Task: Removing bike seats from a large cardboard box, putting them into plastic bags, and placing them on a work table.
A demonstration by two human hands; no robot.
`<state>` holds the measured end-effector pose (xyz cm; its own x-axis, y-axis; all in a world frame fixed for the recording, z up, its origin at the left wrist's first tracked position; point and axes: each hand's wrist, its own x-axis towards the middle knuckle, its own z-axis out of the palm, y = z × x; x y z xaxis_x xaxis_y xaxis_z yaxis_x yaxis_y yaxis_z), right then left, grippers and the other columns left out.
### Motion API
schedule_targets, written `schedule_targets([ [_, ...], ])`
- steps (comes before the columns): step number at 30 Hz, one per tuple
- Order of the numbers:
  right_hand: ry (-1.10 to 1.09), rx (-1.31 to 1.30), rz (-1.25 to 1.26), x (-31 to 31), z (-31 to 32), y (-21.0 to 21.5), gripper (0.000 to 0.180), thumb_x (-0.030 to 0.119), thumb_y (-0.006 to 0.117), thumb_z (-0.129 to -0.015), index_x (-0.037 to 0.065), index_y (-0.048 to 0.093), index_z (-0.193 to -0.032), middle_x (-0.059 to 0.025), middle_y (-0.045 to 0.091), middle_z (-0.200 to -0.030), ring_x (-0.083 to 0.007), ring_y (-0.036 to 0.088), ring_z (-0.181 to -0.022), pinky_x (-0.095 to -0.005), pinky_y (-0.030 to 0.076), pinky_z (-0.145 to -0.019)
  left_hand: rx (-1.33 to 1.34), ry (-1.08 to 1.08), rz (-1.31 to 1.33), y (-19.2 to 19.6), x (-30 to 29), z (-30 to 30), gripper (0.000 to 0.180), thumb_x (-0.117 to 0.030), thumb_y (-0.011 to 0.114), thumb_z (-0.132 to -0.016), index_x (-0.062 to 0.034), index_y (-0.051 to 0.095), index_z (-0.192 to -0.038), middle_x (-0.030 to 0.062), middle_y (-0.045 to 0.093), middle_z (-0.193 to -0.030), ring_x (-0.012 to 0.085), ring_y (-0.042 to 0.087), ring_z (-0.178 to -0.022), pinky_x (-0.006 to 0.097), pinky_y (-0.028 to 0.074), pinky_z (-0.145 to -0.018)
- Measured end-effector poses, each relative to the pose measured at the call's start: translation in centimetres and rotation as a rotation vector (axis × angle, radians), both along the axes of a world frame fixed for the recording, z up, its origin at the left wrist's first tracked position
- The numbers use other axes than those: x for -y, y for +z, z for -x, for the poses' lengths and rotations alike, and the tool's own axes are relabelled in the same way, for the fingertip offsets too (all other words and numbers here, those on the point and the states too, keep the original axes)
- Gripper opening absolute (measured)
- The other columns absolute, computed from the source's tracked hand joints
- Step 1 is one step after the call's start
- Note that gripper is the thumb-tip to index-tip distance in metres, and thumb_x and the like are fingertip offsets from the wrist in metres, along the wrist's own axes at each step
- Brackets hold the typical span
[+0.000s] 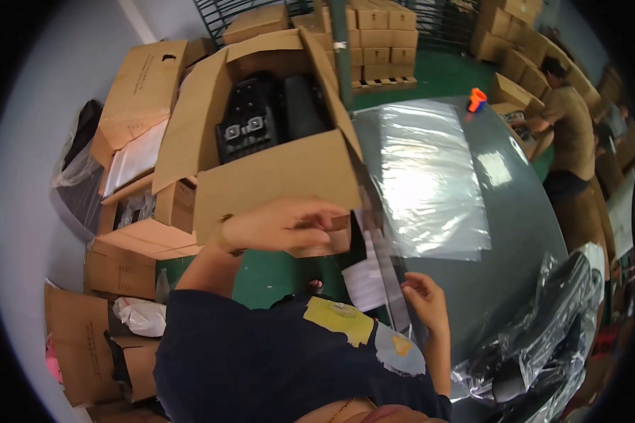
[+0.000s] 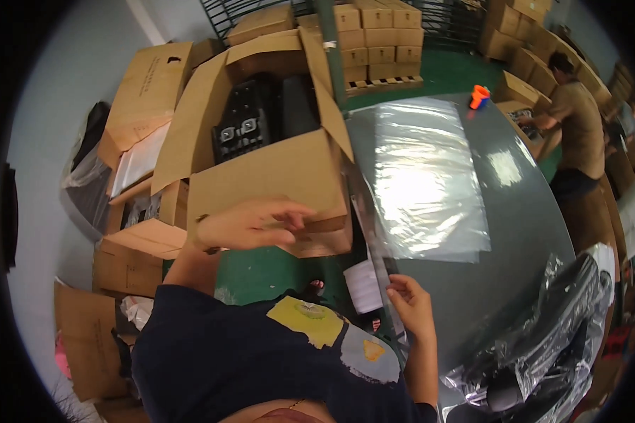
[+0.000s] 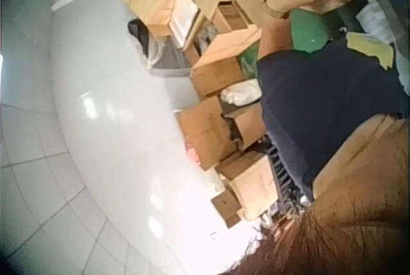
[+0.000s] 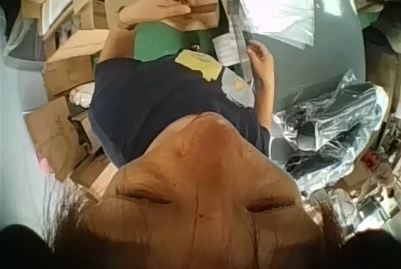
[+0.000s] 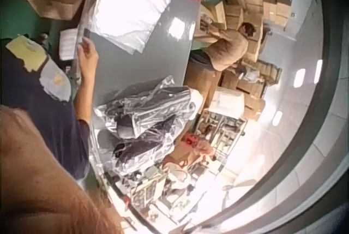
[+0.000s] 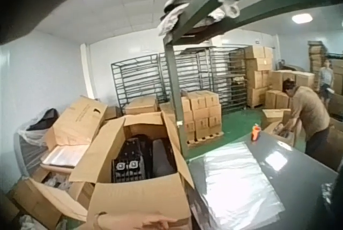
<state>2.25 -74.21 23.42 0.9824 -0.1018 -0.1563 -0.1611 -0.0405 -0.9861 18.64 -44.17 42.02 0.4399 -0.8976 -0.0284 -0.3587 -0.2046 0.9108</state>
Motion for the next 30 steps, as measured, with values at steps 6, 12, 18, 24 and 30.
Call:
schedule_targets([
  [6,-0.06,0.441,0.279,-9.8,-12.1,9.3,0.024,-0.003,0.061,-0.081,0.001,0.062,-0.105,-0.009,0.065,-0.09,-0.0155,0.063,-0.082,-0.0261,0.05,-0.074,0.423,0.414,-0.185,0.5,-13.6,-5.6,0.036,-0.019,0.066,-0.085,-0.0049,0.056,-0.116,0.0089,0.059,-0.093,0.0194,0.059,-0.089,0.03,0.048,-0.078],
  [12,0.163,0.861,0.742,-19.3,-21.7,13.7,0.022,0.002,0.066,-0.075,0.004,0.064,-0.097,-0.0128,0.065,-0.087,-0.0276,0.063,-0.079,-0.0339,0.051,-0.069,0.619,0.519,-0.296,-0.5,-21.5,-10.4,0.046,-0.032,0.071,-0.076,-0.005,0.059,-0.111,0.0123,0.059,-0.094,0.0276,0.058,-0.09,0.036,0.048,-0.078],
  [18,0.411,0.471,0.714,-24.1,-32.9,13.7,0.027,0.013,0.066,-0.077,0.001,0.062,-0.101,-0.0124,0.065,-0.089,-0.0265,0.064,-0.081,-0.035,0.051,-0.074,0.852,0.488,-0.216,-7.4,-21.7,-10.7,0.064,-0.039,0.079,-0.06,-0.0059,0.056,-0.11,0.0097,0.057,-0.093,0.0273,0.055,-0.089,0.038,0.041,-0.086],
  [24,0.684,-0.233,0.96,-26.8,-45.4,4.9,0.055,0.02,0.071,-0.074,-0.003,0.051,-0.119,-0.0165,0.064,-0.1,-0.0288,0.064,-0.088,-0.0375,0.055,-0.068,0.911,0.628,-0.176,-8.9,-21.2,-10.7,0.059,-0.03,0.076,-0.055,-0.0087,0.056,-0.106,0.0051,0.049,-0.081,0.0238,0.049,-0.078,0.037,0.037,-0.078],
  [30,0.539,-0.572,0.419,-28.5,-45.3,-0.1,0.042,0.007,0.061,-0.073,0.001,0.051,-0.113,-0.0129,0.062,-0.094,-0.0284,0.062,-0.085,-0.0431,0.055,-0.065,0.886,0.658,-0.133,-9.7,-22.0,-10.1,0.059,-0.029,0.077,-0.054,-0.0112,0.057,-0.107,0.003,0.05,-0.083,0.0215,0.05,-0.08,0.036,0.037,-0.08],
])
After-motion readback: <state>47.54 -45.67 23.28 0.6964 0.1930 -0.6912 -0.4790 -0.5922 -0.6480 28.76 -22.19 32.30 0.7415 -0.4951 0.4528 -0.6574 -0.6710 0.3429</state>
